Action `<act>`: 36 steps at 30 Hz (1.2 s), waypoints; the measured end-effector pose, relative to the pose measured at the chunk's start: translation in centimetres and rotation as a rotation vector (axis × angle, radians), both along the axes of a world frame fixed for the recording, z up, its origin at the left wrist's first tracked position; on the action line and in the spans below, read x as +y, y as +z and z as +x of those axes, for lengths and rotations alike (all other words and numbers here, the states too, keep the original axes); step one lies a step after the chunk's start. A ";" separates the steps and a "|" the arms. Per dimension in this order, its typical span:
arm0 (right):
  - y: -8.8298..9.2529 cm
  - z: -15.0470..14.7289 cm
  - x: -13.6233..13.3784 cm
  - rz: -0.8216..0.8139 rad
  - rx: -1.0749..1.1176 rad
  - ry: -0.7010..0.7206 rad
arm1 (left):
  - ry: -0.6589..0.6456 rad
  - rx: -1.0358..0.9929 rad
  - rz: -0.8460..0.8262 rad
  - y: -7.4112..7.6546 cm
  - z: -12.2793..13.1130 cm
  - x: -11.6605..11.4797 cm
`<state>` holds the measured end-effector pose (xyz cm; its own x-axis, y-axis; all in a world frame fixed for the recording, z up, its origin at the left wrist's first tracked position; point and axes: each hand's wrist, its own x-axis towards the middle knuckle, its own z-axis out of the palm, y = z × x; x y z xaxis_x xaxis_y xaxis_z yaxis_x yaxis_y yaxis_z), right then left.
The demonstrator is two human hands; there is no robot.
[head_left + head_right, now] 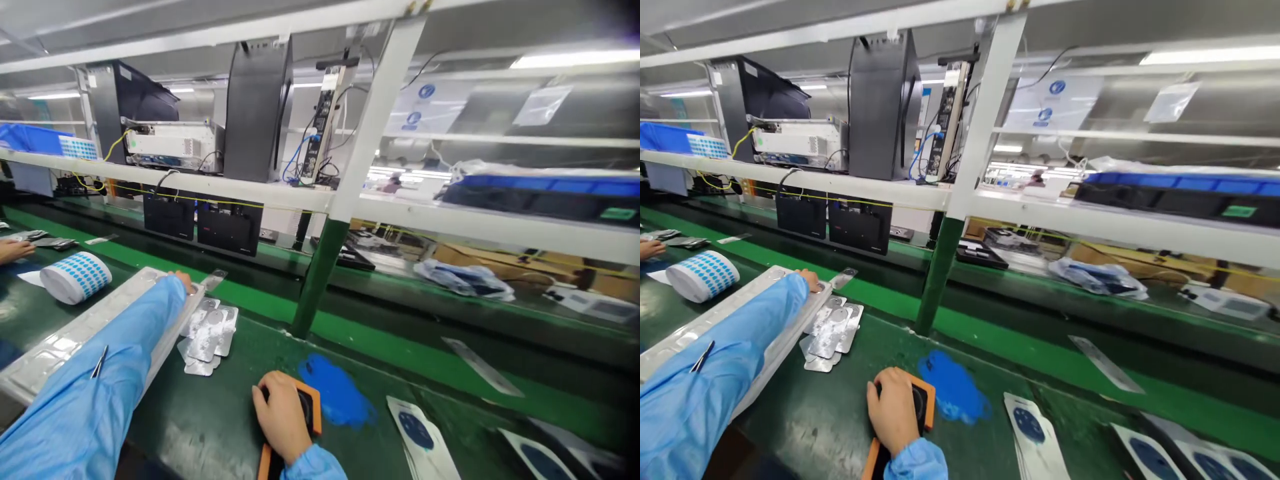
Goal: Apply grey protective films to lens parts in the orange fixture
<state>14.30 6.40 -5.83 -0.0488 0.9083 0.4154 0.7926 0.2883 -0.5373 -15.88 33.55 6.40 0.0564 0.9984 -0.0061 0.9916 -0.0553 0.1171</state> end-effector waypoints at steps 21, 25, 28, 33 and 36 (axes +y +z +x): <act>2.3 7.3 -1.9 0.209 -0.001 0.023 | -0.410 -0.857 0.099 -6.3 15.6 -25.4; -0.3 8.9 -3.6 0.161 -0.136 0.160 | -0.358 -0.832 0.150 -11.1 15.3 -26.7; -0.8 8.8 -5.2 0.131 -0.197 0.170 | -0.444 -0.832 0.215 -12.4 15.4 -27.1; 0.1 8.7 -5.8 0.044 -0.308 0.168 | -0.583 -0.816 0.291 -11.4 16.4 -26.9; 0.8 8.6 -5.4 0.003 -0.336 0.156 | -0.668 -0.777 0.309 -10.6 17.4 -26.3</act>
